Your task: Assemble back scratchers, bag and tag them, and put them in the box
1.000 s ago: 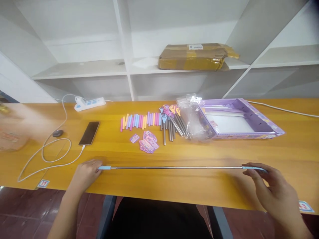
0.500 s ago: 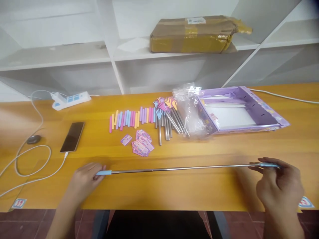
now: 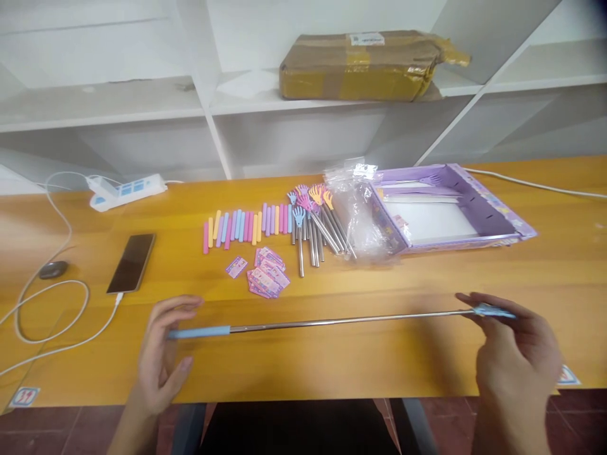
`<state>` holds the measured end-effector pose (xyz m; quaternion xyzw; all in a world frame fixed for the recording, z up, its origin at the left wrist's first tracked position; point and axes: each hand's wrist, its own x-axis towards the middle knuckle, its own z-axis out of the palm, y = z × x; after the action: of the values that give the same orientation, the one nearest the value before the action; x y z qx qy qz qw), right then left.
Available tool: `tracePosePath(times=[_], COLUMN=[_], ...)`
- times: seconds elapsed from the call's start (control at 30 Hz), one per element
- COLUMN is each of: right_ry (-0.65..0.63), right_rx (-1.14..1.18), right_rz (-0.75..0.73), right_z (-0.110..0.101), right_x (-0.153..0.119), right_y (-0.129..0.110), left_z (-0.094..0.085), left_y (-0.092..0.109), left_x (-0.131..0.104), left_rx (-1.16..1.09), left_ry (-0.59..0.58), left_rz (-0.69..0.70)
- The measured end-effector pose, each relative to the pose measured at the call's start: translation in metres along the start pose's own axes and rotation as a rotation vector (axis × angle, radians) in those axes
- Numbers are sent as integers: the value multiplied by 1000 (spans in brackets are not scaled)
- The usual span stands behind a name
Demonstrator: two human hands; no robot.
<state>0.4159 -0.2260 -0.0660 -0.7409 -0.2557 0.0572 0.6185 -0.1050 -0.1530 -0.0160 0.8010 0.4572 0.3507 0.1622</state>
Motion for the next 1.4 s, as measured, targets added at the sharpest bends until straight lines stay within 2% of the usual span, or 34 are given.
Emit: tracePosePath(times=[0.1, 0.17, 0.27, 0.37, 0.43, 0.53, 0.67, 0.8, 0.9, 1.0, 1.1, 1.23, 1.33, 1.4], right_ry=[-131, -241, -494, -754, -836, -869, -824, -566, -463, -525, -626, -641, -770, -808], right_rx=[-18, -28, -70, -18, 3, -11, -96, -258, -314, -316, -252, -224, -173, -127], right_rz=[-52, -134, -347, -548, -588, -591, -663, -501, -520, -603, -623, -473, -400, -380], right_z=[17, 28, 42, 56, 64, 71, 68, 52, 39, 31, 29, 23, 17, 16], right_x=[-30, -60, -114, -160, -174, -169, -138, -95, -66, -53, -53, -57, -60, -65], right_y=[-19, -31, -43, -44, -40, -36, -36, -31, -19, -9, -9, -23, -34, -38], left_z=[18, 36, 72, 111, 131, 144, 140, 127, 115, 101, 89, 79, 77, 78], left_y=[21, 37, 61, 74, 73, 64, 52, 46, 44, 42, 41, 40, 37, 35], left_x=[-3, -4, -7, -13, -17, -20, -18, -14, -9, -5, -2, -2, -2, -2], left_rx=[-229, -285, -257, -212, -187, -179, -173, -135, -117, -109, -123, -99, -82, -81], left_ry=[41, 44, -20, -99, -203, -311, -402, -427, -414, -385, -384, -323, -317, -303], left_rz=[12, 3, 19, 116, 169, 51, -59, -72, -37, 1, 66, 156, 167, 195])
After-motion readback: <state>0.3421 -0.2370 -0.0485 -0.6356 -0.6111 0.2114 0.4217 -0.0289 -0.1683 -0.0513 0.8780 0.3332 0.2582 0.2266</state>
